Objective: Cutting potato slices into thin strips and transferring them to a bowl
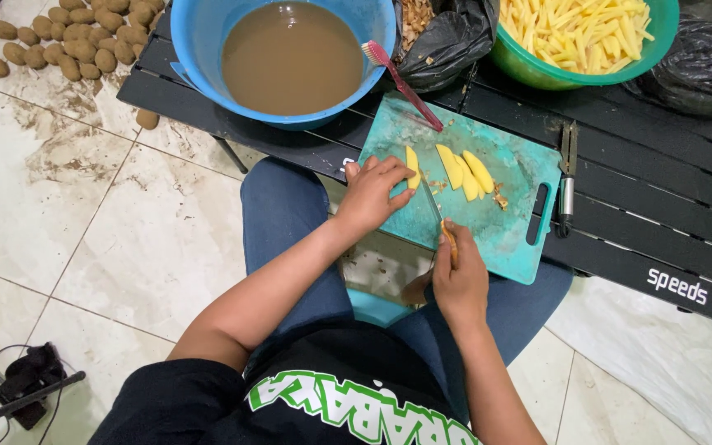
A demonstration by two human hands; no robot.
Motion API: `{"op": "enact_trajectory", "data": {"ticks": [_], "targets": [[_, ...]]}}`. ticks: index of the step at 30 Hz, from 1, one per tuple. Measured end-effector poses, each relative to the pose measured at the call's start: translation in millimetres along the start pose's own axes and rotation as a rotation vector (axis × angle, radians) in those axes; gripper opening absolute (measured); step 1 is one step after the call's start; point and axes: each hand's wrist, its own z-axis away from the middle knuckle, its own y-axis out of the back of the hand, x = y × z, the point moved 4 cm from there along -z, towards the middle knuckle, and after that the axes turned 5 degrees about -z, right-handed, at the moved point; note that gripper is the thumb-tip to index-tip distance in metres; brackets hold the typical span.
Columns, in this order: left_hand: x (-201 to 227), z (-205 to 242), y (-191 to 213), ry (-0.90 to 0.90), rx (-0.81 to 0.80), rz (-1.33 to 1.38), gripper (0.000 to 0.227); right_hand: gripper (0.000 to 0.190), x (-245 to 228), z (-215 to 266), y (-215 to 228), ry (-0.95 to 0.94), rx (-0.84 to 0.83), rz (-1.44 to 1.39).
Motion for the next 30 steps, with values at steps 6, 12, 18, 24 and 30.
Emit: {"op": "enact_trajectory", "data": {"ticks": [6, 12, 18, 24, 30], "targets": [[3.9, 1.8, 3.0, 0.016, 0.004, -0.009, 0.025, 0.033, 22.7, 5.5, -21.8, -0.035, 0.023, 0.038], [5.7, 2.1, 5.8, 0.011, -0.013, -0.024, 0.024, 0.037, 19.8, 7.7, -31.6, 0.015, 0.003, 0.023], [4.1, 1.5, 3.4, 0.001, 0.031, -0.048, 0.023, 0.032, 27.8, 5.2, -33.4, 0.057, 0.041, 0.119], [9.4, 4.4, 10.9, 0.013, 0.057, -0.076, 0.023, 0.03, 31.0, 15.8, -27.0, 0.007, 0.067, 0.12], [5.1, 5.3, 14.8, 0.098, 0.169, -0.108, 0.021, 0.03, 34.9, 17.7, -18.4, -0.068, 0.095, -0.171]]}}
